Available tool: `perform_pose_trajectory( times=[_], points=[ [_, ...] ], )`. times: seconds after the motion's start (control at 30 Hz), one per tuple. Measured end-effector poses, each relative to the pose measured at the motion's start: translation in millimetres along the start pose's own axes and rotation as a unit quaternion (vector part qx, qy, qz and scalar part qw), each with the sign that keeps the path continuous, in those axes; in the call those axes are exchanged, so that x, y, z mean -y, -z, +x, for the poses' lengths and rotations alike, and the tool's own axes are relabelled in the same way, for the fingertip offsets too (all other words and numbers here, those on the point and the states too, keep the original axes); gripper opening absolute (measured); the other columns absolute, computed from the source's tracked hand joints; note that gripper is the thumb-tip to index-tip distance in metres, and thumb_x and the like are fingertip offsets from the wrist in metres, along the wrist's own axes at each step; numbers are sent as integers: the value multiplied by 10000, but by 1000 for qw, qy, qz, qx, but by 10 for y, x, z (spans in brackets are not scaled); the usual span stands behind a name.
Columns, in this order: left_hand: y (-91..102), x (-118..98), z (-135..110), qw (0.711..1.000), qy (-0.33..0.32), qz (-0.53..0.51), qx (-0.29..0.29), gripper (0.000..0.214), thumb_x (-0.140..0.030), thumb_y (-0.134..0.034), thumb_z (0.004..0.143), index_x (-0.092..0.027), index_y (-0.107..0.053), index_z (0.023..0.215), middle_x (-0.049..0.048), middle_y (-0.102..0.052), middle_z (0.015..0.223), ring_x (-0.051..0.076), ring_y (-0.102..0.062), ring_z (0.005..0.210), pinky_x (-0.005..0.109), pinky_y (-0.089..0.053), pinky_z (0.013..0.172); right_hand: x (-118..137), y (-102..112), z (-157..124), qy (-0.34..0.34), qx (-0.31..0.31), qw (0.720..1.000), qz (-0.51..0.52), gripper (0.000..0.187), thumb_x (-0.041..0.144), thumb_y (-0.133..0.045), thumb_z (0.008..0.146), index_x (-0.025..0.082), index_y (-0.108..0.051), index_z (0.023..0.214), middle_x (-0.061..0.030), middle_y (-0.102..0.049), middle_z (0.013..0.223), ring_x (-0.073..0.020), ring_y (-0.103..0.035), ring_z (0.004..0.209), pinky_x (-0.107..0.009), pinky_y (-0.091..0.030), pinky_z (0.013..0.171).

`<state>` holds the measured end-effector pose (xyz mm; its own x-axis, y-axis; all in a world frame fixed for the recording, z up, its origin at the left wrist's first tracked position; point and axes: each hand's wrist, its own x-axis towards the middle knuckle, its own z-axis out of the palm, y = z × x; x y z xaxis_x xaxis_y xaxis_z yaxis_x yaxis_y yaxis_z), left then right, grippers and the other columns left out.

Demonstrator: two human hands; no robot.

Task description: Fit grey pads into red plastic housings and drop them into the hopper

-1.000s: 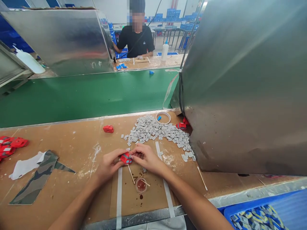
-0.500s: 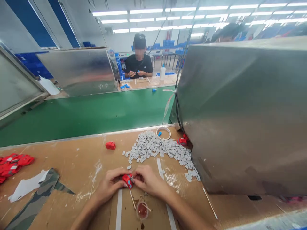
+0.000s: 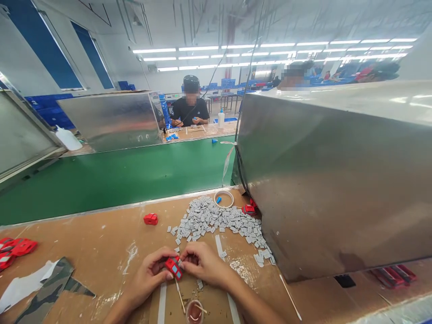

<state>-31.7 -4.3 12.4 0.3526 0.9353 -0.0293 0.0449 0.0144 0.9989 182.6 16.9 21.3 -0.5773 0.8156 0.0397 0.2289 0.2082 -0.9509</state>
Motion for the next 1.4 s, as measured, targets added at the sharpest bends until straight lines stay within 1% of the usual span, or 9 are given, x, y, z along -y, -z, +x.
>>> perform_pose_trajectory(
  times=[0.17,0.27,0.37,0.5,0.67,0.8,0.97,1.17,1.4],
  points=[
    [-76,-12,-11,1000,-3,-21,-17,405,-432,-820,730,-168,-664,994,44,-638,922,183,-626,866,282,-519,808,-3,-29,-17,28,-44,998,-20,96,225,-597,896,171,-664,854,-21,-567,821,-143,-531,725,-243,-414,639],
    [-116,-8,-5,997,-11,-62,-38,372,-426,-773,784,-183,-606,1010,42,-631,941,185,-629,898,297,-520,835,-45,-98,-12,33,-73,996,31,187,331,-581,927,188,-637,1034,-54,-600,943,-169,-576,825,-278,-464,710],
    [-155,-21,17,991,-43,-106,-67,344,-409,-749,811,-202,-573,1023,38,-628,987,177,-628,937,297,-510,873,-75,-165,-1,6,-68,992,105,351,381,-639,897,196,-562,1186,-79,-633,1051,-186,-609,902,-304,-500,763],
    [-210,-48,31,986,-72,-115,-95,293,-368,-761,804,-192,-565,932,22,-583,960,157,-599,914,272,-496,856,-82,-228,2,-21,-80,990,119,380,391,-663,886,186,-560,1189,-81,-664,1044,-184,-621,882,-318,-511,782],
    [-239,-37,29,986,-82,-118,-85,282,-369,-741,827,-191,-541,913,19,-546,952,148,-580,885,269,-494,829,-68,-236,-16,-1,-93,991,92,379,393,-630,915,198,-568,1234,-84,-650,1077,-195,-626,916,-334,-522,821],
    [-216,-28,35,991,-86,-62,-84,275,-415,-706,853,-179,-577,911,63,-571,1002,190,-585,976,310,-482,901,-35,-184,-25,26,-114,993,34,292,374,-608,935,206,-616,1174,-89,-630,1074,-206,-613,934,-333,-516,814],
    [-172,-47,33,992,-77,19,-103,256,-420,-667,882,-165,-633,876,103,-633,1037,223,-599,1037,337,-466,940,-21,-139,-23,57,-103,993,-12,224,304,-561,961,201,-609,1154,-101,-620,1122,-220,-594,1021,-360,-497,888],
    [-147,-47,29,991,-68,47,-108,251,-406,-670,878,-156,-654,858,103,-661,1000,219,-618,985,328,-482,882,-98,-187,-6,43,-95,994,15,231,299,-565,952,192,-588,1156,-99,-639,1078,-214,-620,971,-356,-530,862],
    [-140,-51,30,990,-63,65,-105,236,-389,-671,875,-154,-660,851,108,-665,1006,216,-621,975,326,-483,872,-113,-190,-4,30,-89,993,74,236,338,-580,948,183,-609,1123,-90,-637,1056,-191,-644,943,-332,-550,851]
  ],
)
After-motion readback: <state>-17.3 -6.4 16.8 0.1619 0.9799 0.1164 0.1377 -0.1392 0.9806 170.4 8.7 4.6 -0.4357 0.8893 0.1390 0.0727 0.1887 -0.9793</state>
